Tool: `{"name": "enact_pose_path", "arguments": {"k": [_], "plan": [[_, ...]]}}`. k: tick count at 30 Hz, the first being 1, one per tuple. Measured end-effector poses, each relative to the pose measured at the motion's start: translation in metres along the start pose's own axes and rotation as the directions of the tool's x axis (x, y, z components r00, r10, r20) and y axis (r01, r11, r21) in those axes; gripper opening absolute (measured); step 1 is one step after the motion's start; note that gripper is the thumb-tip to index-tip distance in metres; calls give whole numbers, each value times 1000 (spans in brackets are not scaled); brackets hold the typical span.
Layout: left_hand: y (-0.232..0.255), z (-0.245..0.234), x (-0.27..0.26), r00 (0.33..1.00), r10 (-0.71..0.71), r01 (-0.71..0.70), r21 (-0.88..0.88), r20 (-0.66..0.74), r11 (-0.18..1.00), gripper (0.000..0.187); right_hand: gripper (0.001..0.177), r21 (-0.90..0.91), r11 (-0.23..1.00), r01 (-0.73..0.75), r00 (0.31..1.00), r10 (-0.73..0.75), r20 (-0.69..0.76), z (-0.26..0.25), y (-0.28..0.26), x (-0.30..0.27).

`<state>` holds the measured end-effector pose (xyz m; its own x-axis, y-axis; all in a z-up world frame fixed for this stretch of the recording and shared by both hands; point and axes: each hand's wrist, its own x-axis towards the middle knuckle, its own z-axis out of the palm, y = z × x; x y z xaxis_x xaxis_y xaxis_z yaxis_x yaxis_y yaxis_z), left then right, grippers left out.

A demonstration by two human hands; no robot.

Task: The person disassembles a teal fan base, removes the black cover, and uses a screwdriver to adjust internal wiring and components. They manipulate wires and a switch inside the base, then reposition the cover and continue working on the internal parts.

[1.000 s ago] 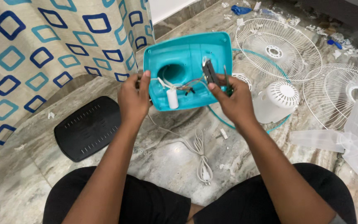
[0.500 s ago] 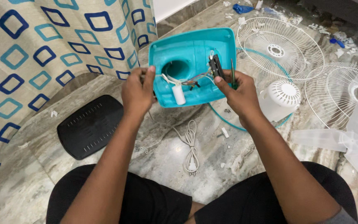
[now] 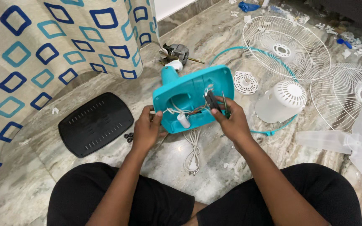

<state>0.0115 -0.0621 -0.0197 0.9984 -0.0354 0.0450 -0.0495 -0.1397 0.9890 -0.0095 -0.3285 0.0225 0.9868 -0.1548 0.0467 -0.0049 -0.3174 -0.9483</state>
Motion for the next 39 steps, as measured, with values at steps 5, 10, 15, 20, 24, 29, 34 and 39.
{"name": "enact_pose_path", "arguments": {"k": [5,10,15,20,24,29,34,39], "plan": [[-18,-2,-11,991,-115,127,188,-72,974,37,45,-40,999,7,1000,-6,30,6,12,-11],[-41,-2,-16,986,-95,136,327,-136,935,32,49,-175,984,-8,1000,4,-23,13,25,-25],[-42,-2,-16,973,-181,223,382,-142,897,33,49,-228,974,9,995,-31,-95,26,22,-38],[5,-1,-30,846,454,-162,678,-278,717,59,46,-204,975,-92,983,56,-175,27,16,-39],[56,4,-46,601,771,-344,802,-211,488,47,45,-97,995,17,980,-36,-194,30,15,-35],[83,42,-52,909,414,-355,431,-48,830,25,44,184,969,-164,969,194,-156,36,17,-32],[74,68,-40,940,341,-309,418,-2,854,35,42,321,920,-226,960,267,-89,34,24,-27],[61,89,-29,904,423,-378,343,-63,860,23,42,220,959,-178,970,209,-124,33,29,-22]]}}
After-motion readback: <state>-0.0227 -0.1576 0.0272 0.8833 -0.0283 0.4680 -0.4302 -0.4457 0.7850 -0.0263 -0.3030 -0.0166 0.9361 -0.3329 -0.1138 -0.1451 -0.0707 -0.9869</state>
